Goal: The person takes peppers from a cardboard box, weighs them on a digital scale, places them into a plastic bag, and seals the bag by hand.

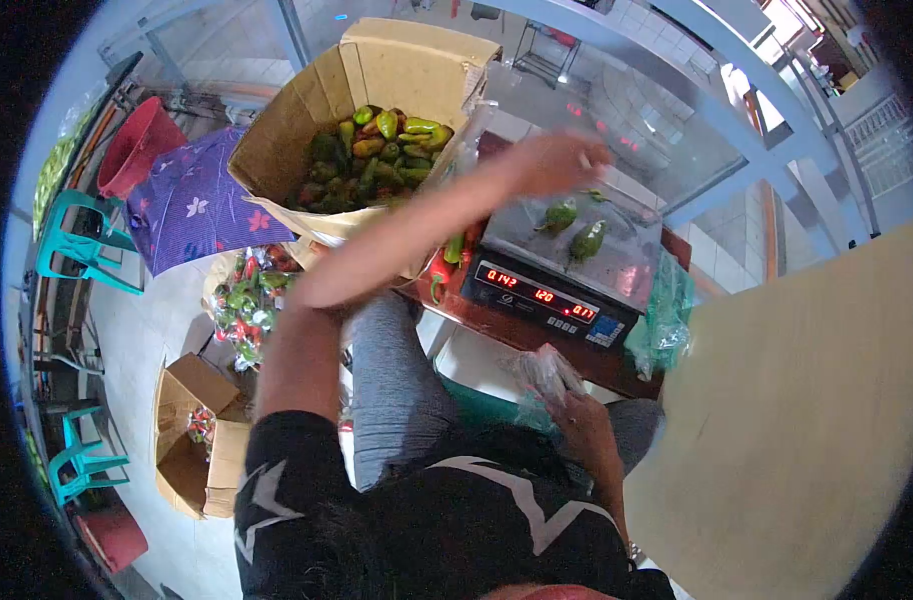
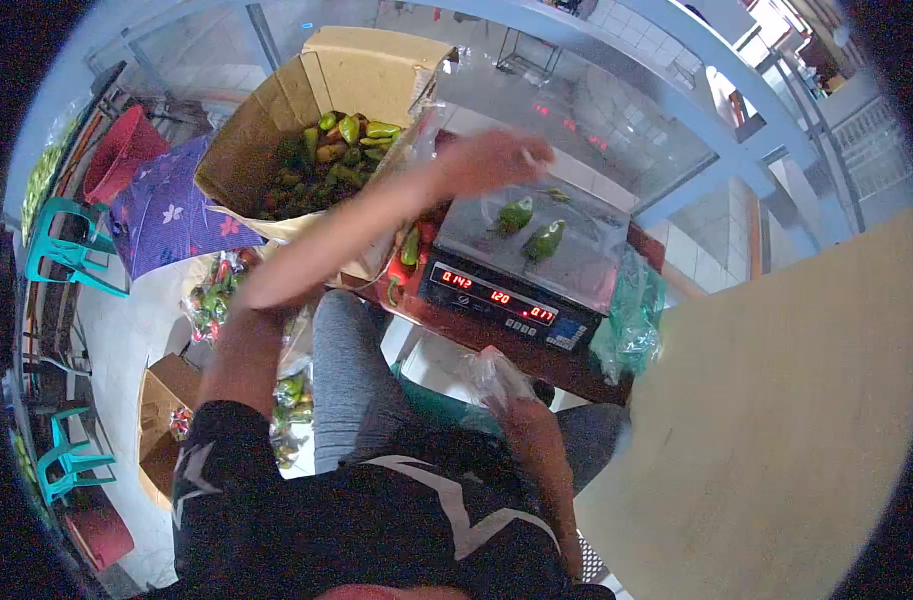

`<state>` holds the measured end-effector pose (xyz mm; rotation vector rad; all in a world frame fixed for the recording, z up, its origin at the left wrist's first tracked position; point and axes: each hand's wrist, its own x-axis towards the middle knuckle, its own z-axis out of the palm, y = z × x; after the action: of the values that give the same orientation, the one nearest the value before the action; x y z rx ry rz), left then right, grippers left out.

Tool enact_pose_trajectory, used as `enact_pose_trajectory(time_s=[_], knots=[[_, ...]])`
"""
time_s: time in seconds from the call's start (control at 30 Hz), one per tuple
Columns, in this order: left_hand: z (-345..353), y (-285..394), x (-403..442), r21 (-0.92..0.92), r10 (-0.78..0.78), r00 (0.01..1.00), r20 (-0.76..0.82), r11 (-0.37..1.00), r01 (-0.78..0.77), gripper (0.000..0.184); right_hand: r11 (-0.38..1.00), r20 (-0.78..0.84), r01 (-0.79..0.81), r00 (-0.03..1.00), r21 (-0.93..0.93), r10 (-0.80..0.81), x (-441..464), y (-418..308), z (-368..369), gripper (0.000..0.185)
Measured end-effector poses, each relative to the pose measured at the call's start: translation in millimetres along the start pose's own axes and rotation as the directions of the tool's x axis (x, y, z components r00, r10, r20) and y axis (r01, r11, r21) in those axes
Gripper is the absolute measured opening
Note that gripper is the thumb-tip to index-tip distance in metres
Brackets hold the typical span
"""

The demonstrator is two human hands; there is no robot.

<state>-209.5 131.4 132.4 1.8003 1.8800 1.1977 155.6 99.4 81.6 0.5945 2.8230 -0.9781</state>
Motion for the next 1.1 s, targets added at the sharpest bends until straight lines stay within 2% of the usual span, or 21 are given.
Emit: enact_pose_trajectory(time_s=[0.03, 0.07, 0.1, 0.13, 0.17, 0.2, 0.23, 0.27, 0.33, 0.37, 0.53, 0.6, 0.63, 0.7, 0.73, 0.8, 0.83, 0.9, 0.97, 1.03, 1.1], knots=[[-39, -7, -4, -0.086, -0.06, 0.997, 0.054, 0.994, 0.064, 0.037, 1.0, 0.005, -0.02, 1.0, 0.018, 0.02, 2, 0, 0, 0.022], [-69, -50, -6, 0.021, 0.038, 0.998, -0.045, 0.999, -0.037, 0.035, 1.0, -0.009, 0.003, 1.0, 0.018, -0.003, 3, 3, 1, 0.022], [-110, -55, -18, -0.006, -0.17, 0.985, -0.01, 0.985, 0.17, 0.035, 0.999, -0.024, 0.028, 0.999, 0.017, -0.027, 5, 9, 4, 0.022], [-142, -86, -28, 0.236, -0.143, 0.988, -0.054, 0.96, 0.152, 0.038, 0.999, -0.039, 0.052, 0.998, 0.015, -0.052, 7, 11, 6, 0.022], [-164, -124, -38, 0.491, -0.296, 0.954, -0.041, 0.826, 0.277, 0.037, 0.998, -0.01, 0.041, 0.999, 0.049, -0.04, 10, 10, 7, 0.022], [-189, -170, -57, 0.763, -0.326, 0.925, 0.196, 0.643, 0.065, 0.034, 0.996, 0.019, 0.028, 0.999, 0.081, -0.029, 14, 9, 6, 0.022], [-195, -212, -78, 0.7, -0.656, 0.726, 0.209, 0.618, 0.357, 0.03, 0.994, 0.045, 0.014, 0.999, 0.112, -0.019, 18, 7, 6, 0.021], [-202, -253, -98, 0.69, -0.888, 0.419, 0.19, 0.424, 0.586, 0.029, 0.995, 0.037, 0.042, 0.998, 0.093, -0.046, 22, 1, 4, 0.021], [-181, -259, -155, 0.423, -0.906, 0.421, 0.046, 0.399, 0.814, 0.032, 0.994, 0.019, 0.093, 0.995, 0.053, -0.094, 28, -11, -1, 0.021], [-169, -257, -164, 0.305, -0.911, 0.412, 0.021, 0.399, 0.865, 0.034, 0.997, 0.03, 0.073, 0.997, 0.041, -0.074, 29, -9, 1, 0.022], [-119, -220, -168, -0.135, -0.915, 0.401, 0.05, 0.392, 0.91, 0.041, 0.999, 0.044, 0.02, 0.999, 0.05, -0.023, 35, 4, 10, 0.028], [-117, -224, -160, 0.058, -0.893, 0.432, 0.124, 0.441, 0.895, 0.042, 0.999, 0.034, 0.033, 0.999, 0.009, -0.033, 40, 6, 10, 0.03], [-111, -237, -159, 0.317, -0.877, 0.438, 0.198, 0.48, 0.818, 0.041, 0.999, 0.031, 0.036, 0.999, -0.011, -0.036, 42, 7, 9, 0.03], [-94, -274, -160, 0.728, -0.856, 0.387, 0.341, 0.502, 0.467, 0.04, 1.0, 0.077, -0.006, 0.997, 0.021, 0.004, 47, 5, 6, 0.031], [-82, -296, -164, 0.845, -0.854, 0.335, 0.399, 0.484, 0.227, 0.039, 0.999, 0.104, -0.026, 0.994, 0.032, 0.023, 49, 5, 4, 0.032], [-58, -363, -189, 0.918, -0.832, 0.387, 0.397, 0.363, -0.161, 0.04, 0.999, 0.099, -0.036, 0.995, 0.008, 0.035, 50, 2, 1, 0.032], [-48, -415, -211, 0.927, -0.783, 0.505, 0.364, 0.253, -0.276, 0.041, 0.999, 0.09, -0.041, 0.995, -0.004, 0.041, 51, 1, 1, 0.032], [-46, -425, -215, 0.944, -0.688, 0.647, 0.329, 0.261, -0.203, 0.042, 1.0, 0.058, -0.014, 0.998, 0.026, 0.012, 49, 1, 0, 0.032], [-54, -422, -215, 0.852, -0.658, 0.702, 0.272, 0.503, 0.141, 0.041, 1.0, 0.045, -0.004, 0.999, 0.029, 0.003, 48, 2, 2, 0.032], [-65, -394, -216, 0.587, -0.653, 0.732, 0.196, 0.676, 0.446, 0.039, 1.0, 0.065, -0.015, 0.998, 0.002, 0.014, 46, 6, 7, 0.031], [-77, -342, -207, 0.306, -0.661, 0.719, 0.214, 0.745, 0.593, 0.042, 0.999, 0.077, -0.003, 0.997, 0.042, 0.0, 45, 4, 8, 0.029]])
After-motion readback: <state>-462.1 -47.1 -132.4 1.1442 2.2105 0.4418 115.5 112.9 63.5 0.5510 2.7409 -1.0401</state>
